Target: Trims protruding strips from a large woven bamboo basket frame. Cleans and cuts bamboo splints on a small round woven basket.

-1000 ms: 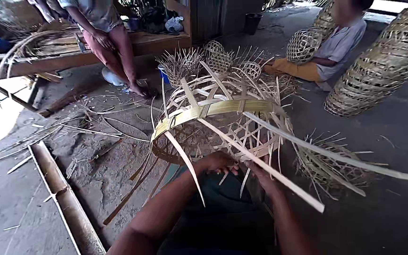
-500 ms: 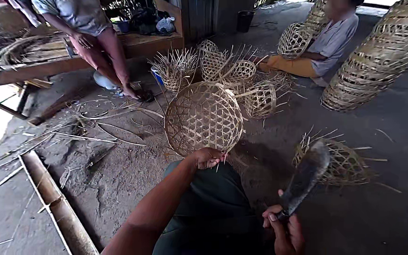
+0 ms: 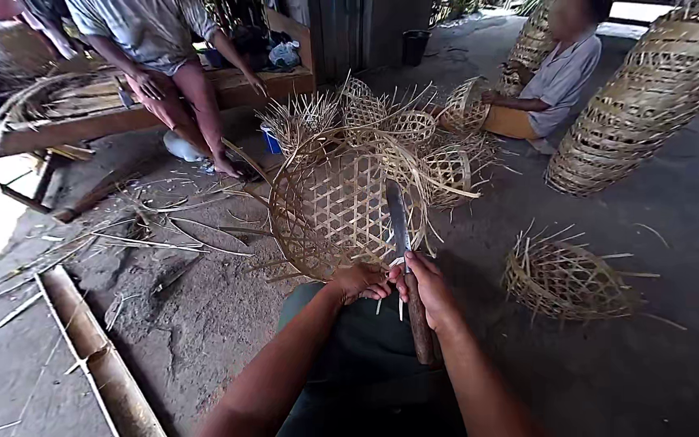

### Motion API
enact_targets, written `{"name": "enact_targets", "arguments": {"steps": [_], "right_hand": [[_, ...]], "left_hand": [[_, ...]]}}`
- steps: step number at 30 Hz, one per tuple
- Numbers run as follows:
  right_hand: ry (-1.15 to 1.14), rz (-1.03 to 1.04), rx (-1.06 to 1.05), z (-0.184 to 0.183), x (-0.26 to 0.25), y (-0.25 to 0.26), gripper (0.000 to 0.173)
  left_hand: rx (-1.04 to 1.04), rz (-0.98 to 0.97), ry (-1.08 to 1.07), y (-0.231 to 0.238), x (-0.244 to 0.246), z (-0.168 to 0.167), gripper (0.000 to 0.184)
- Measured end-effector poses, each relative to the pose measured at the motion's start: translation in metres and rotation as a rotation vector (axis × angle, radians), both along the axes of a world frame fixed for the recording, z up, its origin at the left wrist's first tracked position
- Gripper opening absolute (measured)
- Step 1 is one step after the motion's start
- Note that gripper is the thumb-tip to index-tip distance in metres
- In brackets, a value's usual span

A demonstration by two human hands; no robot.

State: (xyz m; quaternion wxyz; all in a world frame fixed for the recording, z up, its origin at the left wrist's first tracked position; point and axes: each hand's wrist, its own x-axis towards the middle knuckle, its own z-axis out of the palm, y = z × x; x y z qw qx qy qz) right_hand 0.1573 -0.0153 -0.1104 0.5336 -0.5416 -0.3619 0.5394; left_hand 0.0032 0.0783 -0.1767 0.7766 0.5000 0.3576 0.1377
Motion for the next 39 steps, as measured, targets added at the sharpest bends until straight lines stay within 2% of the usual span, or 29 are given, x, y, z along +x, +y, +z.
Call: {"name": "enact_targets", "arguments": {"steps": [10,16,21,25,30,34,36,39], "right_hand": [[0.005,-0.033,-0.109,-0.016,0.031,-0.023,0.044],[0.03,-0.115,-0.11,-0.019,0.025,-0.03,0.034],[-0.06,-0.011,-0.126,-0.015,0.031,-0.014,0.04],[-0.056,-0.028,-0.134,-0.025,0.039,-0.009,0.043],[-0.056,0.053,-0.031,-0.027,0.049,-0.029,0.05],[-0.078,0.151,0.047,-0.024,0.066,-0.051,0.049],[-0.12,0.197,0.054,-0.031,0.073,-0.057,0.047],[-0.181,0.17,0.025,-0.04,0.069,-0.062,0.052]], "left_hand": [[0.07,-0.032,0.024,-0.006,0.005,0.005,0.019],[0.082,-0.02,0.03,-0.008,0.006,0.007,0.02],[0.118,-0.035,0.054,-0.011,0.007,0.011,0.018],[0.143,-0.028,0.107,-0.014,0.01,0.014,0.018],[0.184,-0.012,0.22,-0.031,0.012,0.033,0.022],[0.196,-0.084,0.24,-0.052,0.011,0.054,0.022],[0.17,-0.095,0.231,-0.055,0.012,0.046,0.024],[0.074,-0.066,0.098,-0.053,0.008,0.02,0.024]]}}
